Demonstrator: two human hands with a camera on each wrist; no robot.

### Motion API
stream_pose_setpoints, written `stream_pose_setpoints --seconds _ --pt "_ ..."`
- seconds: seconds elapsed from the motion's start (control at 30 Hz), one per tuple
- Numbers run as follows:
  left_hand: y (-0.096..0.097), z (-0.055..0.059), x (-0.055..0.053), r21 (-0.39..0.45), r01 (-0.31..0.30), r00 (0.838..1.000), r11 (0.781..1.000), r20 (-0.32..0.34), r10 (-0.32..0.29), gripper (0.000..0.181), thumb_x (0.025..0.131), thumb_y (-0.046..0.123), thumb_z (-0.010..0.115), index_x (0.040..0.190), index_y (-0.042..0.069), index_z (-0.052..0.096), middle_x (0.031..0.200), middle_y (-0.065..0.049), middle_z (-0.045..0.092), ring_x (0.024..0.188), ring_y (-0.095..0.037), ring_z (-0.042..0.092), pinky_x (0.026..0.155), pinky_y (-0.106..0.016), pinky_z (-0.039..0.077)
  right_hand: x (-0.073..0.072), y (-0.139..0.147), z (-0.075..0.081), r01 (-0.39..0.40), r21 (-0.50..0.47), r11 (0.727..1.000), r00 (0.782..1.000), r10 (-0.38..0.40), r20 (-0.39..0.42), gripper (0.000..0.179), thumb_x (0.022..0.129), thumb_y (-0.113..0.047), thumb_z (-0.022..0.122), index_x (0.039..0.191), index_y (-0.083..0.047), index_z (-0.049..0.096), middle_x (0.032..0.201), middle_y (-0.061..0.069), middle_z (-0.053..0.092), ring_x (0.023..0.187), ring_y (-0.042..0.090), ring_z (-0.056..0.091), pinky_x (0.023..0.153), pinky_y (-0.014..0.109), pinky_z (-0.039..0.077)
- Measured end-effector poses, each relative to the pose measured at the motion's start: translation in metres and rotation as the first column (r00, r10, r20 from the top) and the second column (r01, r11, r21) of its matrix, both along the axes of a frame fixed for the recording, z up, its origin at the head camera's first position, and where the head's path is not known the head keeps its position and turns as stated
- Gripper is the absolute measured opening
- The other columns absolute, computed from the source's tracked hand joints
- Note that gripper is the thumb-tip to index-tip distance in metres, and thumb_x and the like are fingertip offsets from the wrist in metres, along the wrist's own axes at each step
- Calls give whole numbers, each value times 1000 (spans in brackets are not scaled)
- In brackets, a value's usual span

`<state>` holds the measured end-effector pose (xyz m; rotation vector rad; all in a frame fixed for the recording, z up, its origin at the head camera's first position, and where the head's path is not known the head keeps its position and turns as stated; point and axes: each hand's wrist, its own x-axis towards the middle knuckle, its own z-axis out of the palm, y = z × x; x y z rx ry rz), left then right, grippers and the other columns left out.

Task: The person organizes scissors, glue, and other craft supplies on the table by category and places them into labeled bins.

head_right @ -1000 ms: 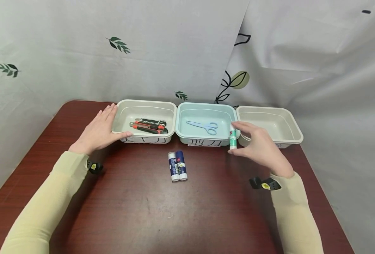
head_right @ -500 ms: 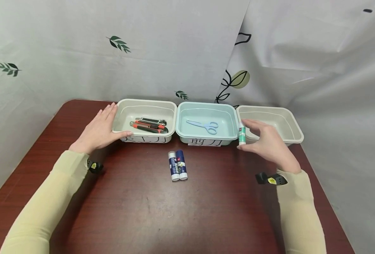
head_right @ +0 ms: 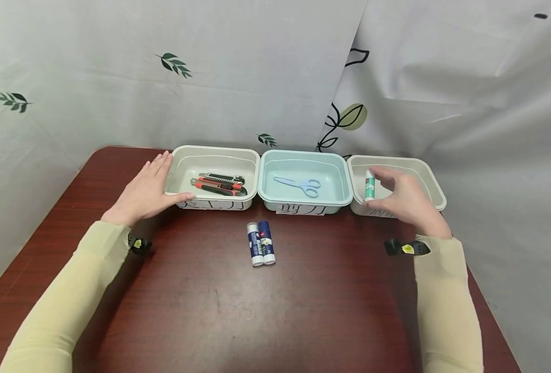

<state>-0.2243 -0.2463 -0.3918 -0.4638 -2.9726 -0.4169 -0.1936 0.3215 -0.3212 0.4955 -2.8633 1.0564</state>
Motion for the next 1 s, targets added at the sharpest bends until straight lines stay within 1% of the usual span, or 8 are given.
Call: stream_pose_setpoints --seconds 0.13,0.2,0.3,0.4,0.47,0.53,0.73,1.0 --pt "0 0 0 -4 -1 1000 1000 1 1 123 84 79 60 159 -8 15 165 -25 16 153 -35 12 125 -46 5 -9 5 2 28 31 999 999 -29 17 80 69 -4 94 139 7 58 139 23 58 123 44 58 90 3 43" --pt "0 0 0 -3 -2 1000 1000 1 2 123 84 79 60 159 -8 15 165 -25 16 153 -35 12 125 -46 6 -14 7 1 35 42 999 999 -36 23 79 70 -3 93 140 5 58 140 21 58 124 43 58 93 8 45" --pt "0 1 0 0 -3 1000 1000 1 3 123 84 79 60 159 -8 15 165 -25 15 153 -35 12 124 -47 6 -21 9 -2 46 81 996 998 -48 29 80 72 -4 91 144 1 56 144 19 56 123 44 58 100 28 50" --pt "0 1 1 1 -3 1000 1000 -3 3 123 84 78 61 159 -8 15 165 -25 16 153 -35 12 124 -47 7 -26 10 -7 58 124 991 997 -64 52 82 76 -8 89 149 0 51 149 21 50 124 51 55 104 52 46" --pt "1 1 1 2 -1 1000 1000 -4 1 123 84 78 61 159 -8 15 165 -25 16 153 -36 13 124 -47 7 -27 10 -11 65 142 988 995 -75 65 82 79 -10 87 150 2 48 150 23 47 124 55 52 105 58 43" --pt "1 0 1 2 0 1000 1000 -5 0 123 84 78 61 159 -8 15 165 -25 16 153 -36 13 124 -47 6 -27 11 -13 71 141 987 994 -82 70 79 82 -10 84 149 4 47 151 25 45 125 56 51 107 59 41" --pt "0 -1 0 3 0 1000 1000 -5 0 123 84 78 61 159 -8 15 165 -25 16 153 -35 12 125 -46 6 -25 16 -16 71 131 989 997 -74 23 73 84 -8 82 146 9 48 146 31 48 123 58 51 105 60 42" --pt "0 -1 0 4 3 1000 1000 -4 -3 122 84 77 61 159 -8 15 165 -25 15 153 -35 12 125 -46 6 -16 15 -7 95 132 987 995 -90 -49 70 84 -12 84 144 8 53 143 30 51 122 56 52 103 61 43"
